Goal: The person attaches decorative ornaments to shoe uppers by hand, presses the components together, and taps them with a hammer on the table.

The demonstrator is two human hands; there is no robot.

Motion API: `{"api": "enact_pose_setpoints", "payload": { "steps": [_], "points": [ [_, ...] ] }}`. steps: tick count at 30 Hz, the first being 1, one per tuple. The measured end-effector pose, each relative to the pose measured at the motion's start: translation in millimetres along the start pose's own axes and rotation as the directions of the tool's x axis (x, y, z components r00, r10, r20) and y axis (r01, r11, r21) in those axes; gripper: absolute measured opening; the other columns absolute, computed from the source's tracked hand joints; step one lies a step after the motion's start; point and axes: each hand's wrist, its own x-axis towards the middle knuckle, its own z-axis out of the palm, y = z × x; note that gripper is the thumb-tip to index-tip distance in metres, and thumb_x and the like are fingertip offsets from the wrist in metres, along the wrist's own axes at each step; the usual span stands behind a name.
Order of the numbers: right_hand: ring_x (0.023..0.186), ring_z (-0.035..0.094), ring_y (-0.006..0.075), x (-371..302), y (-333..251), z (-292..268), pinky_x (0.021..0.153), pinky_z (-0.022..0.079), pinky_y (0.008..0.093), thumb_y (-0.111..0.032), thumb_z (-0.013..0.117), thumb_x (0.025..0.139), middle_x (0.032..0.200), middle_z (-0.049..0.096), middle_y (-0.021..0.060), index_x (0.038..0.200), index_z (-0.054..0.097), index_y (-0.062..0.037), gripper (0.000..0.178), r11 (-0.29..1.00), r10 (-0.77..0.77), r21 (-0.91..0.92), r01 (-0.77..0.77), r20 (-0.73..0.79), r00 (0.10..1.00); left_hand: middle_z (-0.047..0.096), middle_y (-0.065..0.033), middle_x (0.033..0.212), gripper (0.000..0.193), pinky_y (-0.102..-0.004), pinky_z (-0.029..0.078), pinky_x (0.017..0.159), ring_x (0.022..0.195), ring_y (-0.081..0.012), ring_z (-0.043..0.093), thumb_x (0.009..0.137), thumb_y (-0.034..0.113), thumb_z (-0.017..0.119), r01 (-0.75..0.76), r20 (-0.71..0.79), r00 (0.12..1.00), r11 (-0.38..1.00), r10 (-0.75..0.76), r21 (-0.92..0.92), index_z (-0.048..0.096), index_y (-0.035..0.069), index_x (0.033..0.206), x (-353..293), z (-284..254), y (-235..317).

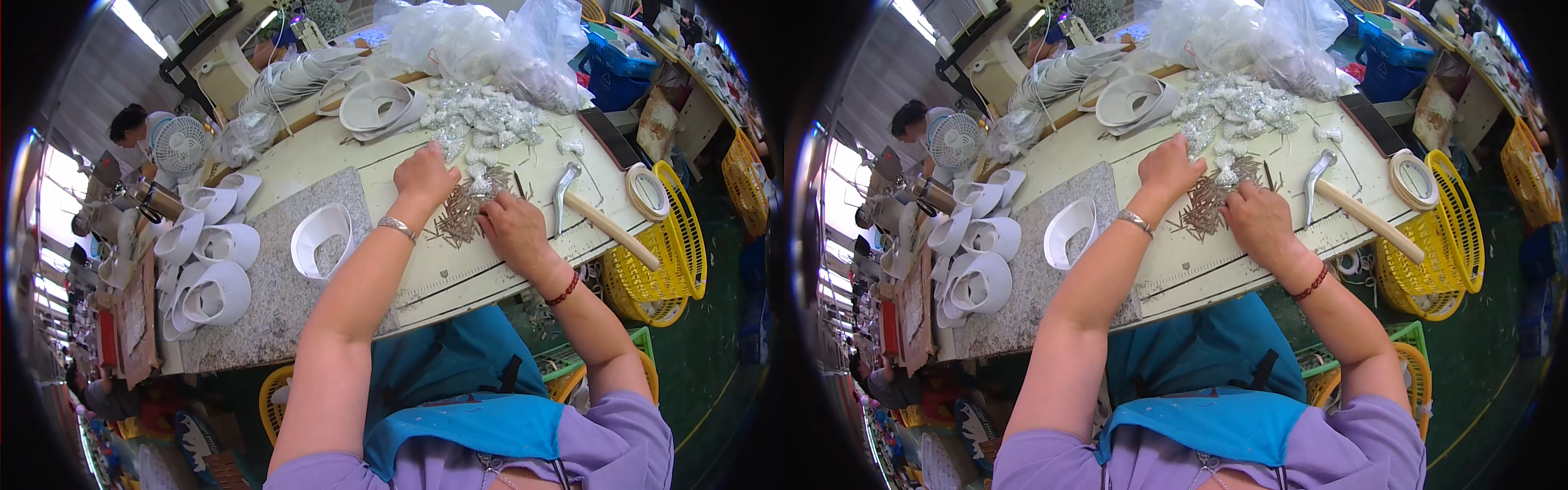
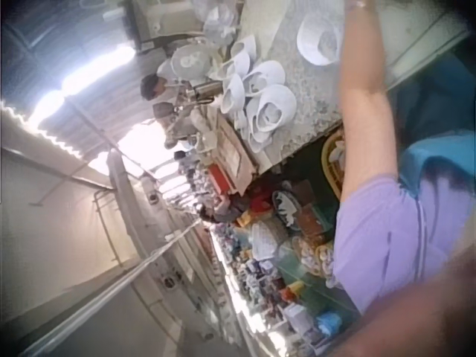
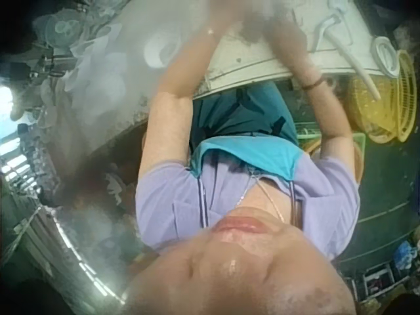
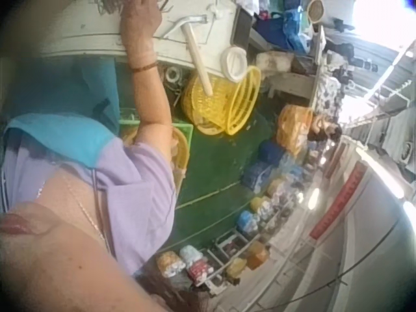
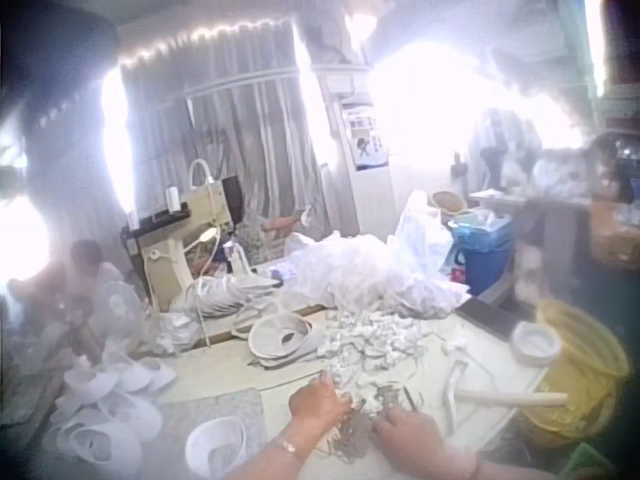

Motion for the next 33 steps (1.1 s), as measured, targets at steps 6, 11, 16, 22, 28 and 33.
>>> {"api": "enact_pose_setpoints", "payload": {
  "steps": [6, 11, 16, 22, 28, 33],
  "points": [
    [0.068, 0.058, 0.0251, -2.3, 5.8, 4.8, 0.059, 0.047, 0.0365, -0.016, 0.063, 0.08, 0.073, 0.053, 0.0075, 0.075, 0.057, -0.0069, 0.012, 0.999, -0.039, 0.018, 0.039, 0.001, 0.999, 0.067, -0.0104, 0.086, 0.031, -0.0398, 0.05, 0.072, 0.082, -0.0278, 0.065, 0.071, 0.028, 0.065, 0.035, 0.007, 0.999, 0.991, -0.035, -0.129, 0.062, 0.009, 0.095, 4.8, 4.0, -15.2],
    [0.066, 0.058, 0.0263, 2.9, -1.7, 0.8, 0.058, 0.048, 0.0368, -0.017, 0.061, 0.083, 0.073, 0.052, 0.0077, 0.076, 0.056, -0.0077, 0.013, 0.993, 0.057, 0.108, -0.049, -0.074, 0.996, 0.066, -0.0067, 0.081, 0.024, -0.026, 0.047, 0.05, 0.069, -0.0159, 0.066, 0.079, 0.017, 0.064, 0.184, 0.142, 0.983, 0.699, -0.118, -0.691, 0.058, 0.003, 0.096, -19.2, -18.5, -23.3],
    [0.069, 0.06, 0.0274, 1.2, 0.3, -0.6, 0.061, 0.048, 0.0385, -0.018, 0.06, 0.085, 0.078, 0.058, 0.0085, 0.08, 0.059, -0.0081, 0.011, 0.976, 0.081, 0.199, -0.085, 0.025, 0.996, 0.065, -0.0043, 0.082, 0.018, -0.0201, 0.047, 0.048, 0.067, -0.0132, 0.066, 0.086, 0.012, 0.06, 0.235, 0.237, 0.971, 0.292, -0.029, -0.927, 0.056, 0.003, 0.1, -67.3, -30.5, -20.5],
    [0.075, 0.06, 0.0302, 1.6, 10.1, 2.8, 0.065, 0.048, 0.0399, -0.017, 0.059, 0.086, 0.084, 0.061, 0.0101, 0.088, 0.063, -0.007, 0.01, 0.942, 0.107, 0.318, -0.108, 0.02, 0.994, 0.066, -0.0059, 0.085, 0.018, -0.0207, 0.05, 0.052, 0.07, -0.015, 0.067, 0.09, 0.012, 0.057, 0.398, 0.398, 0.917, 0.009, 0.032, -0.918, 0.058, 0.002, 0.105, -107.1, -27.4, -34.7],
    [0.072, 0.059, 0.028, 7.5, -3.2, -11.2, 0.064, 0.047, 0.036, -0.009, 0.06, 0.084, 0.081, 0.059, 0.0108, 0.088, 0.064, -0.0037, 0.008, 0.882, 0.189, 0.438, -0.173, 0.008, 0.982, 0.066, -0.0068, 0.085, 0.019, -0.0233, 0.051, 0.052, 0.072, -0.0176, 0.067, 0.092, 0.013, 0.054, 0.437, 0.431, 0.9, -0.175, 0.071, -0.882, 0.06, 0.001, 0.105, -113.8, -18.3, -46.8],
    [0.067, 0.058, 0.0151, 6.6, -45.5, -25.9, 0.059, 0.045, 0.0263, -0.007, 0.063, 0.083, 0.079, 0.062, 0.0076, 0.092, 0.068, -0.0015, 0.011, 0.667, 0.265, 0.711, -0.222, 0.052, 0.963, 0.066, -0.0064, 0.088, 0.019, -0.0243, 0.052, 0.056, 0.076, -0.017, 0.066, 0.093, 0.016, 0.055, 0.383, 0.379, 0.924, -0.178, 0.056, -0.906, 0.062, 0.002, 0.103, -116.3, -16.0, -47.8]
  ]
}}
